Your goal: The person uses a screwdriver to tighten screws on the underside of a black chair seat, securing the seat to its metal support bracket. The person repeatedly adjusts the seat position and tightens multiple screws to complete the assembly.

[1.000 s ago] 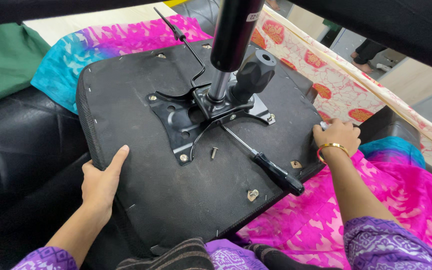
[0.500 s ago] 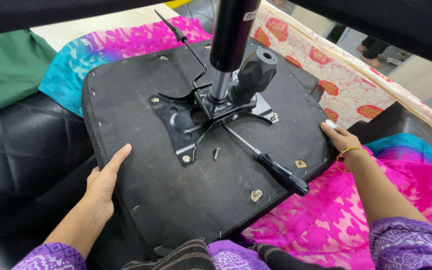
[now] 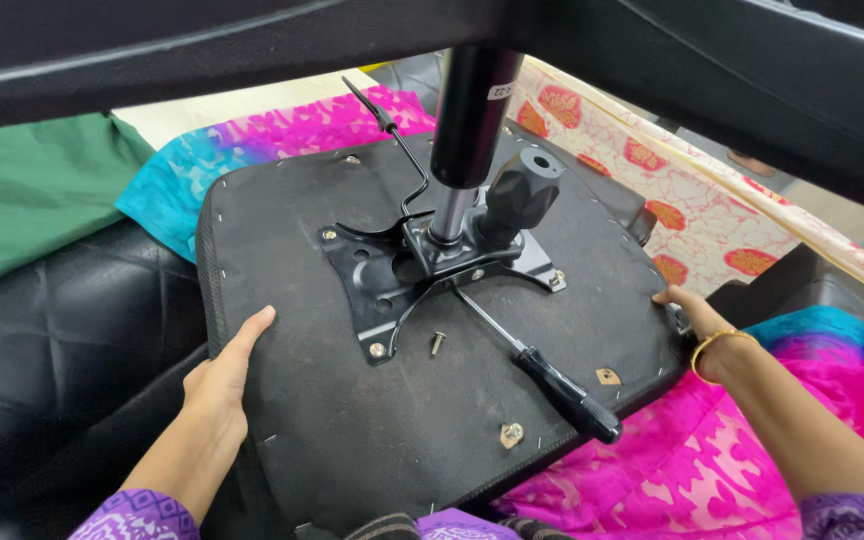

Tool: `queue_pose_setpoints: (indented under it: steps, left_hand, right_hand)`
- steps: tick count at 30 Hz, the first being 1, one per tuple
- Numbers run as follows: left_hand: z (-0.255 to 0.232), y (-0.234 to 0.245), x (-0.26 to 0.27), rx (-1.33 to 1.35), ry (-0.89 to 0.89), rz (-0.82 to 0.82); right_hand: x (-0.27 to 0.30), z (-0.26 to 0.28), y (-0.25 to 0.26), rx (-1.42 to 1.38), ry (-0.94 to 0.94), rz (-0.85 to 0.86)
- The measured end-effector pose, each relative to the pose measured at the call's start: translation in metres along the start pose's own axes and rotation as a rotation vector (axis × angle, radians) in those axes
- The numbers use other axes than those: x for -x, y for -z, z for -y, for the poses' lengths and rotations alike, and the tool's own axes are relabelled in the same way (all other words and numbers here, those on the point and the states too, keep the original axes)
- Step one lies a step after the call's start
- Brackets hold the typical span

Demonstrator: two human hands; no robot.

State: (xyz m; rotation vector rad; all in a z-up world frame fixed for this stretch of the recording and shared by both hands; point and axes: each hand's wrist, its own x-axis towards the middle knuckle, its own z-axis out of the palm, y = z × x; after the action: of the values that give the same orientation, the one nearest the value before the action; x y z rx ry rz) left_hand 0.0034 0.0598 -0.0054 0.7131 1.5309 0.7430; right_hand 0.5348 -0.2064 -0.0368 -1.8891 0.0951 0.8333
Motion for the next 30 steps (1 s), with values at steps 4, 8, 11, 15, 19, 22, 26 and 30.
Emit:
queue_pose_setpoints:
  steps: [4, 8, 11, 15, 19, 22, 26, 30]
  left_hand:
    - [-0.004, 0.009, -0.01, -0.001, -0.054, -0.023]
    - [-0.01, 0.015, -0.016, 0.027, -0.094, -0.027]
    - [-0.017, 0.018, -0.02, 0.062, -0.101, 0.025]
    - [-0.025, 0.023, -0.023, 0.049, -0.048, 0.089]
    - [-0.024, 0.026, -0.033, -0.072, -0.008, 0.047]
    - [-0.018, 0.028, -0.044, -0.128, -0.027, 0.053]
    - [-0.012, 0.026, -0.052, -0.089, -0.034, 0.095]
    - [-0.013, 0.028, -0.049, -0.09, -0.032, 0.103]
  right_hand:
    - [0.027, -0.006, 0.004, 0.047, -0.016, -0.03]
    - [0.059, -0.01, 0.009, 0.028, 0.003, -0.002]
    - [0.077, -0.009, 0.013, 0.045, 0.022, 0.05]
    - [0.089, -0.014, 0.012, 0.14, 0.016, -0.016]
    - [0.083, -0.028, 0.007, 0.121, -0.016, 0.01]
    - [0.069, -0.044, 0.009, 0.273, -0.067, -0.053]
    - [0.04, -0.058, 0.019, 0.17, -0.075, -0.034]
    - [0.022, -0.059, 0.028, 0.316, 0.022, -0.146]
